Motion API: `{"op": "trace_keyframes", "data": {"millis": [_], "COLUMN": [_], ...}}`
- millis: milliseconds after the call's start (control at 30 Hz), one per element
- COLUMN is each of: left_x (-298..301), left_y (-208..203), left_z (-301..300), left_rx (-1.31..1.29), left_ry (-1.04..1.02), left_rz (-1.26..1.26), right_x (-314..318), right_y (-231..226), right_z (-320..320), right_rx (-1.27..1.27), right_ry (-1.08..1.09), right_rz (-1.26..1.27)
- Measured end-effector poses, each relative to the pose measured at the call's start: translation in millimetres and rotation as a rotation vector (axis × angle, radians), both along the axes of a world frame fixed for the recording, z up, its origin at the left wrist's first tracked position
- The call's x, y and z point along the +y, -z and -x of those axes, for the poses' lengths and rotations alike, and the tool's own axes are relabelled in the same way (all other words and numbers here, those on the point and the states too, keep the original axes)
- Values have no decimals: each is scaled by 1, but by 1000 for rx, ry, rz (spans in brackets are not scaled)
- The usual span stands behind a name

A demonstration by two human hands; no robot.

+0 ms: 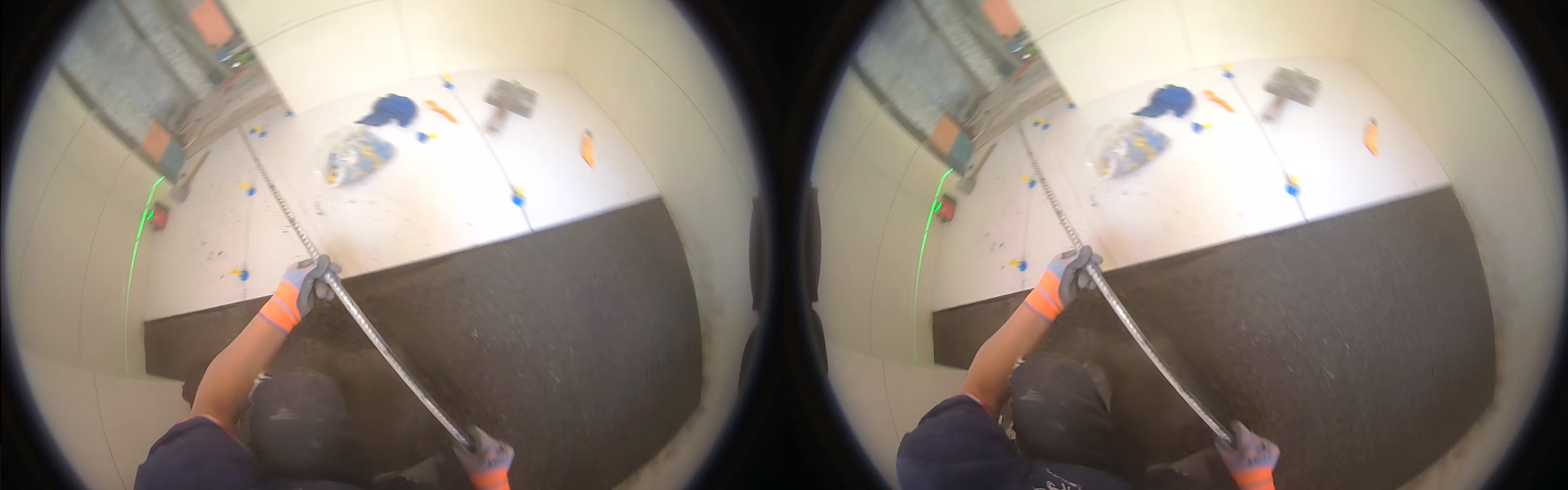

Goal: The person spreads and levels wet concrete on a tiled floor using a notched trowel and a long straightedge. They repeatedly smooth the surface and check alignment with the straightedge to create a flat, even layer.

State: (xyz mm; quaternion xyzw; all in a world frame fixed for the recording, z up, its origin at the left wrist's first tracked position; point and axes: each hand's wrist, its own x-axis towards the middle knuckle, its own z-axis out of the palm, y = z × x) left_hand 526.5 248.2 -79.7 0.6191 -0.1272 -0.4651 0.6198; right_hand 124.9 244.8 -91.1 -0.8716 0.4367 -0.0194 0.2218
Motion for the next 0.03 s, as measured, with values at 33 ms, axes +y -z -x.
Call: {"op": "trace_keyframes", "data": {"millis": [33], "left_x": [2], "left_y": [7], "left_z": [-28], "left_rx": [22], "left_ry": [-125], "left_rz": [-6], "right_x": [-5], "right_y": [6], "right_z": [-9], "right_rx": [-62], "right_ry": [-55], "right_rz": [26]}}
